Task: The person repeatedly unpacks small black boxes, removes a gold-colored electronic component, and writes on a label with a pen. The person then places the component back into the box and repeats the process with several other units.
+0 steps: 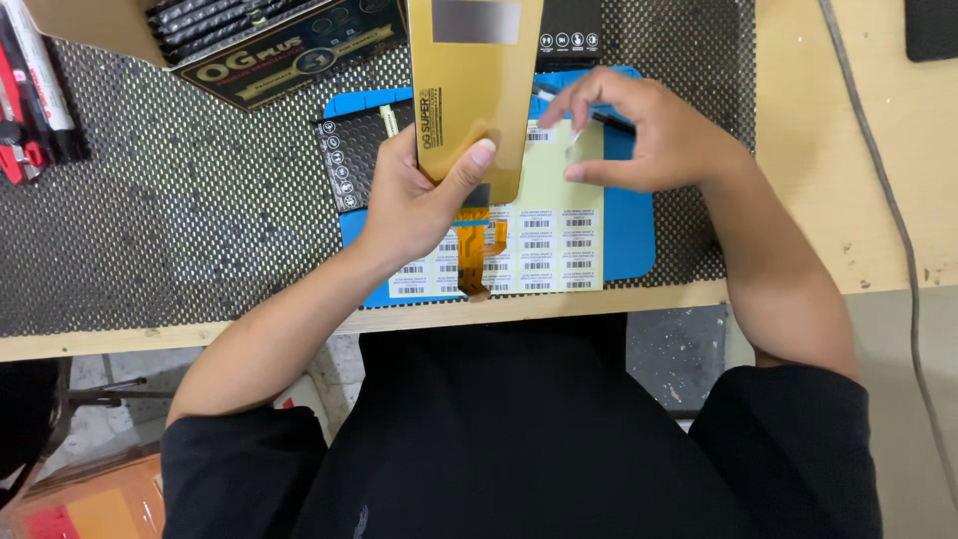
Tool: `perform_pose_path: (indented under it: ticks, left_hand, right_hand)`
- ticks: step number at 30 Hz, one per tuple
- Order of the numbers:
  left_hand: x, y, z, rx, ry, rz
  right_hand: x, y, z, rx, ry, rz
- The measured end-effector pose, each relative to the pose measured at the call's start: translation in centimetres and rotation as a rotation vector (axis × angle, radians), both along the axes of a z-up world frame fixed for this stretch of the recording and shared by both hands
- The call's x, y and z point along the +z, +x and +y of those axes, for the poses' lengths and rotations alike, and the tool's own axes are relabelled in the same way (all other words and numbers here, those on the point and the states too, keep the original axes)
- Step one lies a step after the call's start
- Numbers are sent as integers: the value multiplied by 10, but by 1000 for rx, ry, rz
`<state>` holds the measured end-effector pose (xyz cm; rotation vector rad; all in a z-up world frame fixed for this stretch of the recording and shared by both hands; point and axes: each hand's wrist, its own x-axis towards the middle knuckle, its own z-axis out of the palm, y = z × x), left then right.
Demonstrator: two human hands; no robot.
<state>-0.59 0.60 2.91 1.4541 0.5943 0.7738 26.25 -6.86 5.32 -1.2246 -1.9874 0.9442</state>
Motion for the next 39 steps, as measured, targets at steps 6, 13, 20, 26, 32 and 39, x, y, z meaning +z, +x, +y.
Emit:
perform_pose_path:
  ticks: [6, 13, 20, 26, 32, 39]
  left_hand:
    - [5, 0, -5, -122, 46, -8]
    - [6, 4, -12, -249, 80, 102]
    - [1, 7, -21, -291, 105, 219]
    - [2, 9, -25, -331, 154, 247]
    - [0, 9, -29, -349, 203, 278]
    - [-4, 9, -32, -317, 205, 218]
  right_hand:
    - [7, 2, -11, -40, -59, 318]
    - [16, -9, -26, -292, -24, 329]
    - [26, -24, -27, -338, 27, 190]
    - [22, -30, -27, -392, 36, 172]
    - [17, -37, -24, -443, 73, 181]
    - [13, -40, -23, -456, 121, 183]
